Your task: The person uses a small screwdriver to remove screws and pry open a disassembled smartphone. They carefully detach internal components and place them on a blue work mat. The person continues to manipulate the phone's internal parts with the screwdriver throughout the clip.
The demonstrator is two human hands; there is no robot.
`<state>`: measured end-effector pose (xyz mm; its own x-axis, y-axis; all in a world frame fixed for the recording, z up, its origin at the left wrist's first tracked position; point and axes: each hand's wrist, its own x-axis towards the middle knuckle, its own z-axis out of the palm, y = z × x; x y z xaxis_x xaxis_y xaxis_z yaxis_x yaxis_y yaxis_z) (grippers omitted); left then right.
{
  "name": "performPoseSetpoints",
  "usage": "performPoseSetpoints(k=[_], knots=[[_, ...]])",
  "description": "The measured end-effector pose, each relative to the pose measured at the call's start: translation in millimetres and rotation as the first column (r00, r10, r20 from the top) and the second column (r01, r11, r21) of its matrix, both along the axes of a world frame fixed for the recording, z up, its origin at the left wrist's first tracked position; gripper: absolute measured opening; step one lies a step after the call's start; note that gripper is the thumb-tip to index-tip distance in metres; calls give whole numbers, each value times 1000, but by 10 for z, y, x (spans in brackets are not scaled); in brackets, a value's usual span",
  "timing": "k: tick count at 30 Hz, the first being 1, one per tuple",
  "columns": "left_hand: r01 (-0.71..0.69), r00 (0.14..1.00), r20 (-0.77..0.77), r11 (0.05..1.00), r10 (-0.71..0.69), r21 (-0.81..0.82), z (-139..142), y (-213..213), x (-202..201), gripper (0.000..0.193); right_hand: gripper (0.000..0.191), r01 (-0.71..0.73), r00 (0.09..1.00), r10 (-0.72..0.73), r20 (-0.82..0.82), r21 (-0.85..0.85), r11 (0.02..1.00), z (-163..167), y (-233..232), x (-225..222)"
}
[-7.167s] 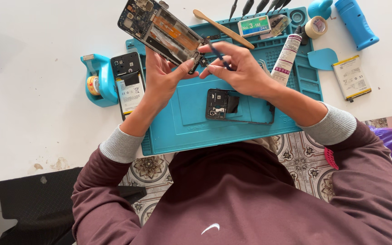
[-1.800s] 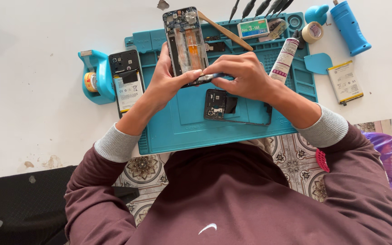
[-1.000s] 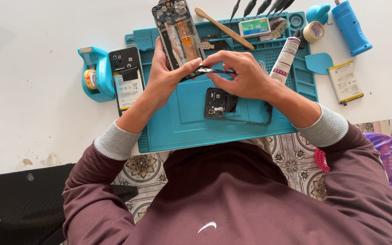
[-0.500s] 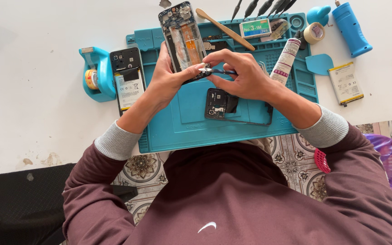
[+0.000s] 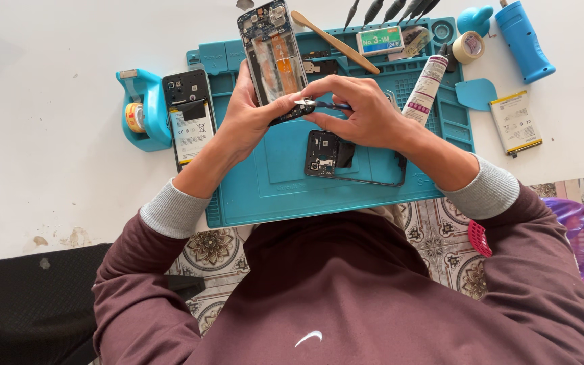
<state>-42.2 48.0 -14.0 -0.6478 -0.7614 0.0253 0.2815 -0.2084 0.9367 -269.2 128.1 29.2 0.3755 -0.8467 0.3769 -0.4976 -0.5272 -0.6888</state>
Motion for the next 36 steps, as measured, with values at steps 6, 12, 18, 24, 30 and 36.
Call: performPoseSetpoints(k=[6, 12, 18, 24, 30, 36], knots=[[2, 999, 40, 999, 0, -37, 12, -8, 10, 82, 38, 1, 1000, -2, -15, -21, 1000, -29, 5, -4], [6, 999, 42, 998, -3, -70, 50, 24, 19, 76, 39, -7, 1000, 6, -17, -38, 999, -58, -12, -1], [11, 1000, 21, 1000, -12, 17, 103, 47, 11, 72, 33, 9, 1000, -10, -24, -58, 998, -51, 16, 10], [36, 999, -4, 991, -36, 128, 137, 58, 20, 74, 26, -15, 1000, 14, -8, -74, 997, -36, -14, 25], [40, 997, 52, 986, -49, 162, 78, 33, 8, 73, 27, -38, 998, 34, -45, -94, 995, -26, -6, 7], [68, 994, 68, 975, -84, 211, 18, 28, -7, 69, 31, -36, 995, 23, -101, -134, 990, -34, 0, 7]])
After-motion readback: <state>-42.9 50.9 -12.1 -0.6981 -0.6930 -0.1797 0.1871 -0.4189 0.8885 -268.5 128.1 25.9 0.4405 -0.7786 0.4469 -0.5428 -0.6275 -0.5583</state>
